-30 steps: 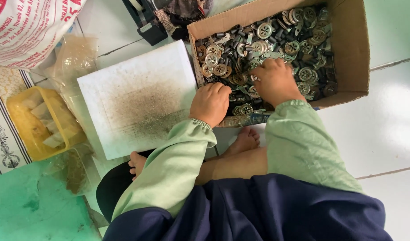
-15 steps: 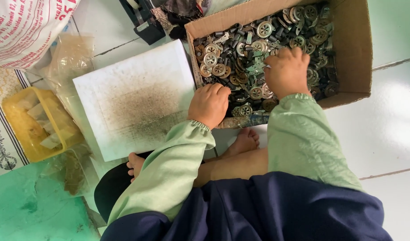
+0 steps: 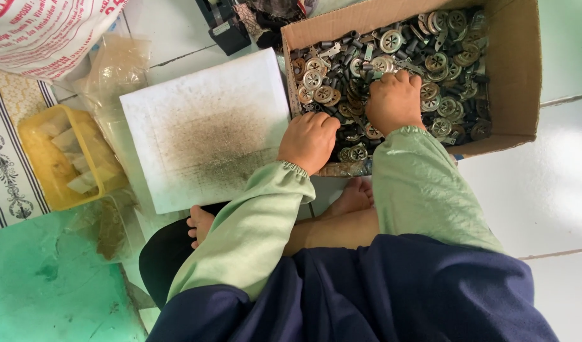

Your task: The person sits on the floor and sorts small metal hardware parts from a cardboard box onto a white board. They then place the sorted parts into a small plastic bag, seal it, and set it aside in a yellow container. The person repeats this process with another batch of parts.

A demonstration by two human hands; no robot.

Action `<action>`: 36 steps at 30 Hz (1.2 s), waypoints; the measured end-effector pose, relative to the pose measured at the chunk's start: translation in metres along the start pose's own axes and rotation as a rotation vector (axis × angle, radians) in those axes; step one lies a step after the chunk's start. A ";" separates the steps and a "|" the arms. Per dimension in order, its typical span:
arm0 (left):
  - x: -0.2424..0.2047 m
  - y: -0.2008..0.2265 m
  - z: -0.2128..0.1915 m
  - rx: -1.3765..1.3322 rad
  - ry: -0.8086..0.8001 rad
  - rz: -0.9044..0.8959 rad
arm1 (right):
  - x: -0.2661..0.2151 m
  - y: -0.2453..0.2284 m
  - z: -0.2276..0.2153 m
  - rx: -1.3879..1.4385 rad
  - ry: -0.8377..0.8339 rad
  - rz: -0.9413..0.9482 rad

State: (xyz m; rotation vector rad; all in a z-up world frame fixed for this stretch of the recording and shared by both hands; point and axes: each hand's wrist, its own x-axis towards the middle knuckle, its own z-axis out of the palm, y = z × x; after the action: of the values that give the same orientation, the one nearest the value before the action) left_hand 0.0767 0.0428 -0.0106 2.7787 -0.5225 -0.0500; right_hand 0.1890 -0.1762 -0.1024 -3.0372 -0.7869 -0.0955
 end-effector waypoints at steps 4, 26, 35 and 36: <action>0.002 0.004 0.012 -0.009 0.001 -0.123 | -0.008 -0.002 -0.024 0.040 -0.005 0.009; -0.141 -0.084 -0.056 -0.236 0.473 -0.591 | -0.009 -0.223 -0.136 0.479 0.178 -0.211; -0.139 -0.081 -0.053 -0.158 0.542 -0.539 | -0.015 -0.225 -0.142 0.477 0.161 -0.193; -0.136 -0.079 -0.057 -0.119 0.576 -0.514 | -0.016 -0.220 -0.144 0.498 0.150 -0.200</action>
State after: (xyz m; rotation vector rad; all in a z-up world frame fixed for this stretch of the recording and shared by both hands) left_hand -0.0179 0.1785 0.0156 2.5594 0.3249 0.5631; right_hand 0.0597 0.0054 0.0377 -2.4525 -0.9336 -0.1069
